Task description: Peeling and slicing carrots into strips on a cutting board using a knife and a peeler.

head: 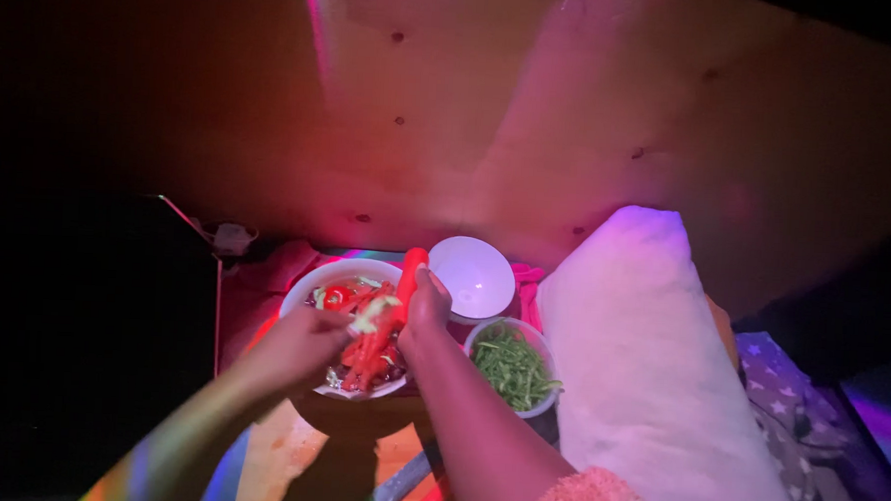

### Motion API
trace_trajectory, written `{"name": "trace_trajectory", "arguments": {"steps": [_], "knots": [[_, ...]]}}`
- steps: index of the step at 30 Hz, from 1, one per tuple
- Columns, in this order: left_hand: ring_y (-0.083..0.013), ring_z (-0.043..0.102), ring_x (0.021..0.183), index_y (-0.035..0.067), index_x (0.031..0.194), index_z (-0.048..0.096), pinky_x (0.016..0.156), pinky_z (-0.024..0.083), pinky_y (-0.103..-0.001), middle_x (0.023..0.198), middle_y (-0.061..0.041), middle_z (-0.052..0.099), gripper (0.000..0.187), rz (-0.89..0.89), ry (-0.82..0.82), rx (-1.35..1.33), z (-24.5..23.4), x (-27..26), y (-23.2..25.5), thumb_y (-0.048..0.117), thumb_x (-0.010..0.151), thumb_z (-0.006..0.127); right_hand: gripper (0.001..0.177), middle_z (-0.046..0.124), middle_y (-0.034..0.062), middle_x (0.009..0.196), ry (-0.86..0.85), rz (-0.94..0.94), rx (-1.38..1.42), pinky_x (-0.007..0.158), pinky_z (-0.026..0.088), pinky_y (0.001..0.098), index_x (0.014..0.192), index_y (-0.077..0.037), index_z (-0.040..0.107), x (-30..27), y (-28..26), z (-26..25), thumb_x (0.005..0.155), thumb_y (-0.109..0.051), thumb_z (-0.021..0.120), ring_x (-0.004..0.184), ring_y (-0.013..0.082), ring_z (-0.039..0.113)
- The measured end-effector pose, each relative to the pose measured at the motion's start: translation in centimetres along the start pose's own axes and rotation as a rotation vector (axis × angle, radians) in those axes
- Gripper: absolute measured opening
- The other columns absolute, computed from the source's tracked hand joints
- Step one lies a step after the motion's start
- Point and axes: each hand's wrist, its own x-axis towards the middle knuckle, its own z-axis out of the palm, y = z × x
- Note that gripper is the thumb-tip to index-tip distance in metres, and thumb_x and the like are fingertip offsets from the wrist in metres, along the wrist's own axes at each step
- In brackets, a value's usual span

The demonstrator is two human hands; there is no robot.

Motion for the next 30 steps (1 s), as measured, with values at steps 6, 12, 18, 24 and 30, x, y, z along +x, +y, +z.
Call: {"name": "trace_trajectory", "arguments": {"steps": [6,12,18,24,30], "knots": [[-0.0293,0.078,0.068,0.007,0.119,0.072,0.065,0.061,-0.042,0.084,-0.016,0.078,0.035,-0.003,0.284,0.266,-0.4,-0.9,2.8,0.024,0.090,0.068,0.048,0.068,0.0090,0.081,-0.365,0.307,-0.060,0.047,0.050,0.0280,0.105,-0.004,0.064,-1.5,0.9,-3.3,0.102,-0.049,0.048,0.057,0.0165,0.059],[-0.0425,0.069,0.105,0.017,0.123,0.073,0.093,0.054,-0.052,0.110,-0.021,0.073,0.036,0.131,0.543,0.529,0.2,0.3,4.0,0.030,0.089,0.066,0.043,0.070,0.0066,0.086,-0.442,0.357,-0.121,0.049,0.050,0.0249,0.118,-0.008,0.063,-5.5,-0.5,-4.3,0.101,-0.047,0.062,0.057,0.0126,0.061],[-0.0426,0.069,0.105,0.017,0.117,0.076,0.094,0.054,-0.054,0.109,-0.021,0.073,0.032,0.092,0.490,0.600,0.9,0.1,6.1,0.029,0.091,0.063,0.043,0.073,0.0068,0.093,-0.378,0.284,-0.150,0.058,0.055,0.0266,0.132,-0.013,0.064,-6.9,-1.5,-3.3,0.099,-0.040,0.063,0.065,0.0145,0.065],[-0.0434,0.070,0.103,0.017,0.114,0.077,0.092,0.055,-0.054,0.108,-0.021,0.073,0.030,0.095,0.491,0.623,0.8,-1.8,7.8,0.029,0.092,0.061,0.045,0.071,0.0054,0.094,-0.373,0.272,-0.134,0.058,0.055,0.0263,0.139,-0.015,0.063,-7.0,-1.8,-3.6,0.099,-0.037,0.061,0.069,0.0137,0.066],[-0.0441,0.070,0.102,0.014,0.111,0.078,0.093,0.054,-0.055,0.108,-0.022,0.073,0.030,0.072,0.496,0.642,0.6,-1.5,7.4,0.025,0.092,0.058,0.045,0.073,0.0063,0.100,-0.344,0.245,-0.124,0.063,0.057,0.0277,0.137,-0.012,0.064,-6.3,-1.1,-3.4,0.099,-0.036,0.063,0.075,0.0155,0.068]]}}
